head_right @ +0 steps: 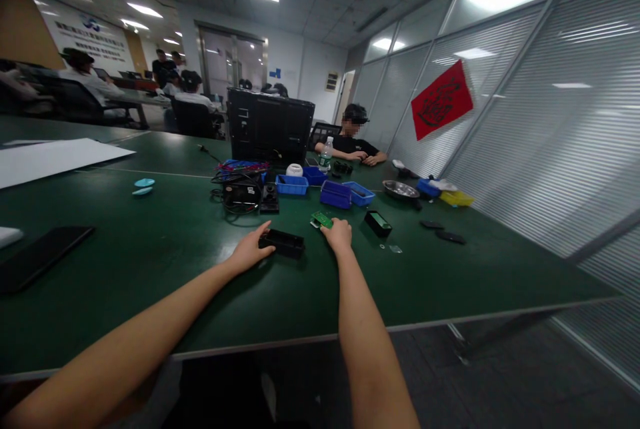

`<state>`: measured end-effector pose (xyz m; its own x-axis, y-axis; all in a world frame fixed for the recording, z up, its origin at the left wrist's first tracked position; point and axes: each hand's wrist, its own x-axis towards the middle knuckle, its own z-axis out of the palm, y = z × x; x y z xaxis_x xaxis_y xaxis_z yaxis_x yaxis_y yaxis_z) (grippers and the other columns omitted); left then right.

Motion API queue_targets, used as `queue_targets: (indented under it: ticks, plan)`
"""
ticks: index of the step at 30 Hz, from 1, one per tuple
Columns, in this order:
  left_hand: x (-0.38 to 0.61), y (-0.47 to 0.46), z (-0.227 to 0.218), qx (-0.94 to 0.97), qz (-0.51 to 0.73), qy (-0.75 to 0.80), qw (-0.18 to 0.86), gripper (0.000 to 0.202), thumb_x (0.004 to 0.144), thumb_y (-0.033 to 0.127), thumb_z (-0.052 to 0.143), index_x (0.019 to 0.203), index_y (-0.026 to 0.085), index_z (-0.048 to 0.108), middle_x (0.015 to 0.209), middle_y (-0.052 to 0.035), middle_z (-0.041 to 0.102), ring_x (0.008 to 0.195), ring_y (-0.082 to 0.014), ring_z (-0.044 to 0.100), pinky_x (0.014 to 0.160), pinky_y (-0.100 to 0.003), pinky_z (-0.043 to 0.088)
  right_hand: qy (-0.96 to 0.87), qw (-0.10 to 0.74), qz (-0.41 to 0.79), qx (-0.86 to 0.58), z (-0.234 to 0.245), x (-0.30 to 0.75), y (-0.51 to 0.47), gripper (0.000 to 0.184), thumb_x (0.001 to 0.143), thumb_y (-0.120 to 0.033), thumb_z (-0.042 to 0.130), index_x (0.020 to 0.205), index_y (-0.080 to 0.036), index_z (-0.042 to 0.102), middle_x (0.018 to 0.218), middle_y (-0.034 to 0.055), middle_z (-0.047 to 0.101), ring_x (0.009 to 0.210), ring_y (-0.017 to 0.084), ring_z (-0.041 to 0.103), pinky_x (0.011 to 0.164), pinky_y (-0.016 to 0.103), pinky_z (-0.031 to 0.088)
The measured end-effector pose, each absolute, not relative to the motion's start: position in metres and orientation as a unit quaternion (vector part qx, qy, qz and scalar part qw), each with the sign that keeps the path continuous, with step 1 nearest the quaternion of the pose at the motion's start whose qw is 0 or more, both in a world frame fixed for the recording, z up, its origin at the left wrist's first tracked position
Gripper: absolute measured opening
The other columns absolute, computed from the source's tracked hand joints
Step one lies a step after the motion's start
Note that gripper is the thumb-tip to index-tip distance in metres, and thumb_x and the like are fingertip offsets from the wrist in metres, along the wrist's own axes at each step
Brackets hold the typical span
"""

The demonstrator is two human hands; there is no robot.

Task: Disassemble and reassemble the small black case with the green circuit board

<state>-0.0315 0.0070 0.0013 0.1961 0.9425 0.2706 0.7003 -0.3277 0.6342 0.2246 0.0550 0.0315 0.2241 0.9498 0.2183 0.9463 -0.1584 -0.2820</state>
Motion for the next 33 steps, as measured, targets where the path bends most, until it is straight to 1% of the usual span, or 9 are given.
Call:
queue_targets:
  ticks: [4,10,14,22,29,33]
  plan:
    - [-0.0314,0.0055,0.0034,0.752,0.3,0.558,0.181,0.072,0.07,0.034,0.058,0.134,0.021,0.028,0.115,-0.0062,0.056,0.103,-0.0218,0.052,0.088,-0.032,0.039,-0.625,0.165,-0.006,-0.763,0.0334,0.2229,0.0533,0.044,0.073,-0.036,0.057,0.112,-0.015,0.058,0.105,0.0156,0.056,0.097,0.026,0.052,0.079,0.032,0.039]
    - [-0.0307,0.0033,0.0069,0.752,0.29,0.566,0.175,0.067,0.07,0.034,0.057,0.132,0.021,0.033,0.114,-0.0071,0.057,0.103,-0.0218,0.052,0.087,-0.031,0.039,-0.619,0.183,-0.001,-0.763,0.033,0.2209,0.0534,0.051,0.074,-0.047,0.053,0.111,-0.012,0.058,0.105,0.0181,0.055,0.096,0.027,0.051,0.079,0.033,0.039]
    - [-0.0305,0.0038,0.0064,0.749,0.292,0.569,0.176,0.066,0.07,0.034,0.058,0.131,0.021,0.035,0.113,-0.0068,0.057,0.103,-0.0212,0.052,0.087,-0.03,0.04,-0.619,0.18,0.005,-0.764,0.031,0.221,0.0547,0.046,0.075,-0.044,0.052,0.109,-0.013,0.059,0.105,0.0178,0.055,0.096,0.026,0.052,0.078,0.033,0.039]
    - [-0.0317,0.0041,0.0058,0.748,0.291,0.571,0.174,0.065,0.07,0.034,0.058,0.13,0.023,0.036,0.113,-0.0064,0.057,0.103,-0.0214,0.052,0.087,-0.031,0.04,-0.613,0.203,0.017,-0.764,0.0291,0.2244,0.0557,0.048,0.073,-0.043,0.054,0.111,-0.013,0.058,0.108,0.0181,0.055,0.097,0.027,0.052,0.081,0.034,0.039]
    - [-0.0316,0.0038,0.0055,0.749,0.29,0.568,0.179,0.063,0.071,0.034,0.058,0.129,0.021,0.038,0.114,-0.0067,0.057,0.104,-0.0206,0.052,0.088,-0.03,0.039,-0.612,0.223,0.013,-0.758,0.028,0.2234,0.0559,0.049,0.072,-0.046,0.056,0.107,-0.012,0.061,0.102,0.0167,0.058,0.094,0.026,0.054,0.08,0.033,0.04]
    - [-0.0321,0.004,0.0052,0.75,0.293,0.566,0.176,0.062,0.07,0.034,0.058,0.128,0.022,0.04,0.115,-0.0061,0.057,0.104,-0.0212,0.053,0.088,-0.03,0.04,-0.61,0.222,0.012,-0.761,0.0278,0.2247,0.0557,0.046,0.071,-0.043,0.058,0.104,-0.012,0.062,0.101,0.0167,0.057,0.093,0.026,0.054,0.08,0.033,0.04]
